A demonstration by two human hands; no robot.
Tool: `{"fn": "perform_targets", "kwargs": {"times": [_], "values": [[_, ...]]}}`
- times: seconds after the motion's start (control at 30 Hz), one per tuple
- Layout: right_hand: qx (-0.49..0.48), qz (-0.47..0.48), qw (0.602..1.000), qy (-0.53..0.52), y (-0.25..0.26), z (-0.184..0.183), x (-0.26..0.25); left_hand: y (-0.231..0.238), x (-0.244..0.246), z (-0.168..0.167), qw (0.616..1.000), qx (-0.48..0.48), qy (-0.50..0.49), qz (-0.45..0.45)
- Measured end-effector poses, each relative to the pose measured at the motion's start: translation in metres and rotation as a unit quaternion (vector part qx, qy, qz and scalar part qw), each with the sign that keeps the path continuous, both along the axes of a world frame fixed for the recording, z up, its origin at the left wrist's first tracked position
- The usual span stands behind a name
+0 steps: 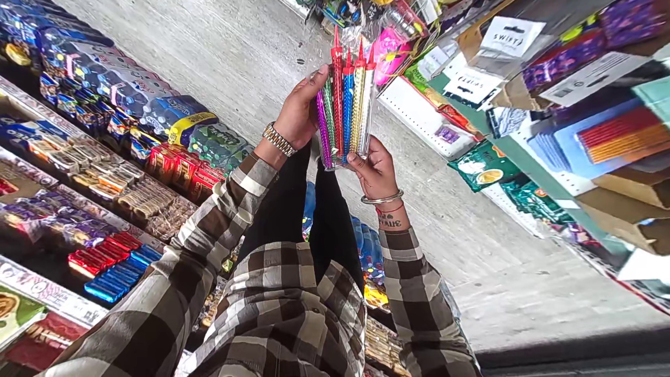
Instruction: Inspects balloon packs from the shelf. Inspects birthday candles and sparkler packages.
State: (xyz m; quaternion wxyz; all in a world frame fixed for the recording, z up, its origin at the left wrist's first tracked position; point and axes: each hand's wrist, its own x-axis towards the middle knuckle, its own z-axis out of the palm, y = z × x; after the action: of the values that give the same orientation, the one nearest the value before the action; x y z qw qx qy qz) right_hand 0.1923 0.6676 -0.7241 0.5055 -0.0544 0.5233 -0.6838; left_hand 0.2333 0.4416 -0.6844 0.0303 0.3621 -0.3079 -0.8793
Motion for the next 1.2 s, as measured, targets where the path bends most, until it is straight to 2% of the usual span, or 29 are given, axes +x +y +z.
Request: {"fn": "perform_targets", "kwargs": {"times": [0.43,0.63,1.2], "values": [[-0.05,0.039,0.998,-0.01,-0.001,0.0,-0.005,-0.01,-0.001,-0.002,0.999,0.002,0.029,0.019],[-0.048,0.002,0.999,-0.026,0.0,-0.004,0.002,-0.01,-0.002,0.003,0.998,0.007,0.05,0.021],[-0.031,-0.012,0.999,-0.019,-0.001,-0.003,0.006,-0.01,0.0,0.003,0.999,-0.004,0.047,0.022]]}}
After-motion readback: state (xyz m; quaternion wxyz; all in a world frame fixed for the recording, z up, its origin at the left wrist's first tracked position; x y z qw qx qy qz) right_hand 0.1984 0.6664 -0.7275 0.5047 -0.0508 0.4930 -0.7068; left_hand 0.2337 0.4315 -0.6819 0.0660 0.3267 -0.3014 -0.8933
